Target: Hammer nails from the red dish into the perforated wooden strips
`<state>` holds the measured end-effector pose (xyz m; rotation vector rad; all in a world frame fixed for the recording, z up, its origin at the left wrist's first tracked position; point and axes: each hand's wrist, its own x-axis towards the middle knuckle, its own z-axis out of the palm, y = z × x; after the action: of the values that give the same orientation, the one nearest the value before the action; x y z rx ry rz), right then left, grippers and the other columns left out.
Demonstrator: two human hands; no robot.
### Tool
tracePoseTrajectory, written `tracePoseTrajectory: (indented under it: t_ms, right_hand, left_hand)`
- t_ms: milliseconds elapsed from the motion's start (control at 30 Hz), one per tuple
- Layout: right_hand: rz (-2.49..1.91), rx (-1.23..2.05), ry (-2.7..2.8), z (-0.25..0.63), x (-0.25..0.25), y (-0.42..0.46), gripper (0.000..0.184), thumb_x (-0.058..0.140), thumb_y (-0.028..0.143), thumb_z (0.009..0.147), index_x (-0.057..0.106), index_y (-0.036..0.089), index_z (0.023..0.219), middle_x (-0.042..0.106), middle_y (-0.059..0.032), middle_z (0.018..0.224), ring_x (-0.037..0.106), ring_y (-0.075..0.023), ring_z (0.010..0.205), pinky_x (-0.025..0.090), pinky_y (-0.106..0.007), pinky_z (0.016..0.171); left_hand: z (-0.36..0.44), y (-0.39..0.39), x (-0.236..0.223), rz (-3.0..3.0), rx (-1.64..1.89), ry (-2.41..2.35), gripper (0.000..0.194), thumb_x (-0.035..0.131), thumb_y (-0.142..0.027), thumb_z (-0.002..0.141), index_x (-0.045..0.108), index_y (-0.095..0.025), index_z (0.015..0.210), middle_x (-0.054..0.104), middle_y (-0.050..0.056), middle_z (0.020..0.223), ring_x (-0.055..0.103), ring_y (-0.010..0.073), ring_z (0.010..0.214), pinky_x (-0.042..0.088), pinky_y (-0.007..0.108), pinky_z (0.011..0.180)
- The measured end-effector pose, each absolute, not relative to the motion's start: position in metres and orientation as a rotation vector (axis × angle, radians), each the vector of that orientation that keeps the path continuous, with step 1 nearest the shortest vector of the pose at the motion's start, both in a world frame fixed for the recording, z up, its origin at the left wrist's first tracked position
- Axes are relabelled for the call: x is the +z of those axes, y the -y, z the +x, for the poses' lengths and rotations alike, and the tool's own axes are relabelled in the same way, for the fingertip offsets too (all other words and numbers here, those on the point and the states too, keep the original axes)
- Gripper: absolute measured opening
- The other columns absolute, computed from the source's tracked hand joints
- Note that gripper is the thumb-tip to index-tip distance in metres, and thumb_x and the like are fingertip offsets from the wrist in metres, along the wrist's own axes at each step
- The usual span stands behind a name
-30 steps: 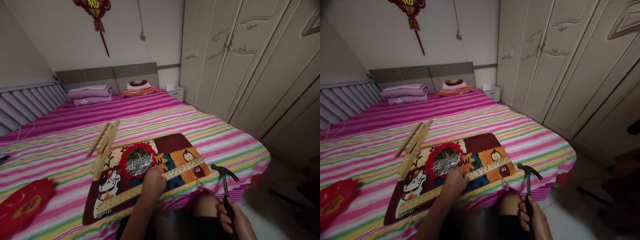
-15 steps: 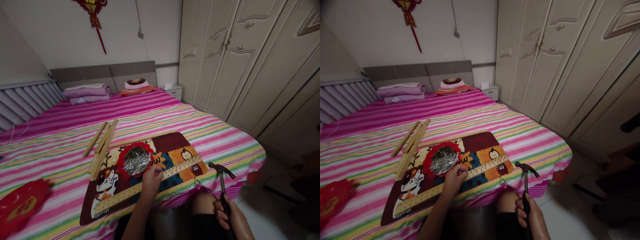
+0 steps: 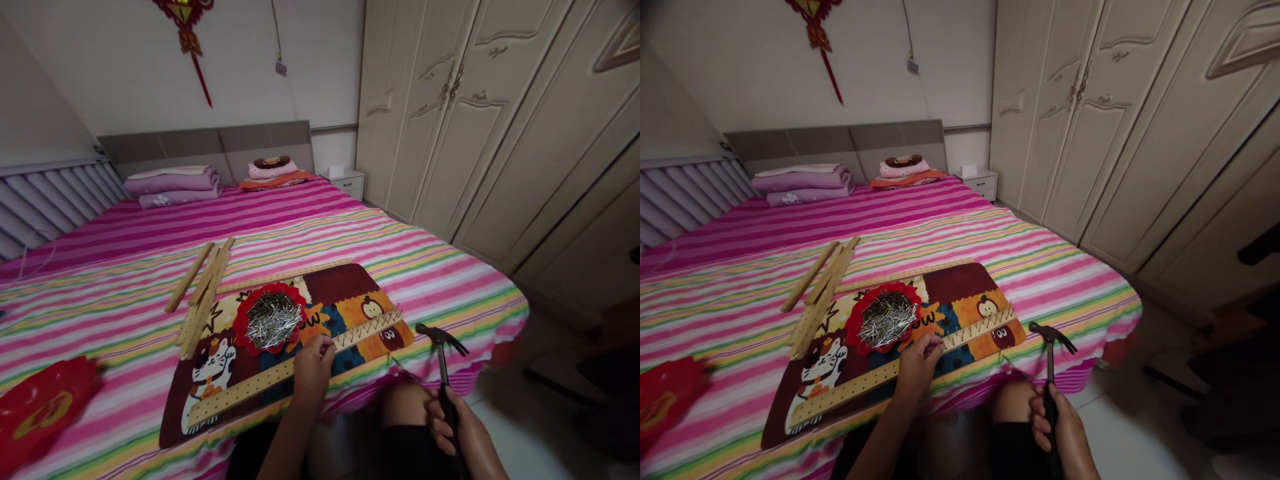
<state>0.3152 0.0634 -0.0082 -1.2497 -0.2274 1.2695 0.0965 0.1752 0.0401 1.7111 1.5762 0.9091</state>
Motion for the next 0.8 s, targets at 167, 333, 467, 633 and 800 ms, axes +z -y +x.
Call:
tracePoseTrajectory:
  t_ms: [167,333,467,633,800]
  right_hand:
    - [-1.285,1.188,0.261,0.311,-0.007,-0.061,0.037,0.059,0.057,0.070,0.046,0.022,0.073,0.040,0.0081,0.049,0.029,-0.0062,0.031,0.021,-0.019,0.027]
    - [-1.341,1.073,0.335,0.296,0.014,-0.048,0.037,0.060,0.056,0.072,0.045,0.022,0.068,0.043,0.0079,0.047,0.033,-0.0069,0.033,0.025,-0.018,0.028]
    - [-1.373,1.184,0.514,0.285,0.041,-0.044,0.033,0.060,0.055,0.074,0.052,0.026,0.088,0.046,0.0073,0.054,0.032,-0.0085,0.037,0.022,-0.018,0.028]
    - [-1.477,0.986,1.272,0.284,0.056,-0.051,0.024,0.061,0.046,0.076,0.064,0.028,0.091,0.061,-0.0058,0.082,0.056,-0.0227,0.076,0.049,-0.032,0.063]
    - [-1.431,0.982,1.009,0.270,0.063,-0.043,0.027,0.064,0.049,0.071,0.065,0.028,0.088,0.060,-0.0035,0.073,0.056,-0.0214,0.068,0.048,-0.031,0.061]
  left_hand:
    - [0.102,-0.171,0.039,1.820,0.905,-1.654,0.013,0.052,-0.019,0.077,0.064,-0.020,0.073,0.065,-0.001,0.071,0.059,0.0130,0.070,0.042,0.023,0.066]
    - [0.105,-0.168,0.036,1.877,0.942,-1.664,0.013,0.051,-0.017,0.078,0.064,-0.020,0.074,0.064,0.001,0.073,0.058,0.0135,0.072,0.041,0.023,0.068]
    - [0.106,-0.168,0.033,1.882,0.949,-1.674,0.014,0.051,-0.016,0.078,0.064,-0.019,0.073,0.064,0.002,0.072,0.057,0.0137,0.071,0.041,0.023,0.066]
    - [0.106,-0.169,0.032,1.949,0.926,-1.702,0.014,0.051,-0.015,0.077,0.062,-0.018,0.069,0.062,0.003,0.069,0.056,0.0144,0.070,0.039,0.024,0.066]
    - [0.108,-0.167,0.030,1.970,0.972,-1.690,0.014,0.050,-0.015,0.078,0.062,-0.019,0.071,0.061,0.002,0.070,0.056,0.0144,0.070,0.040,0.025,0.067]
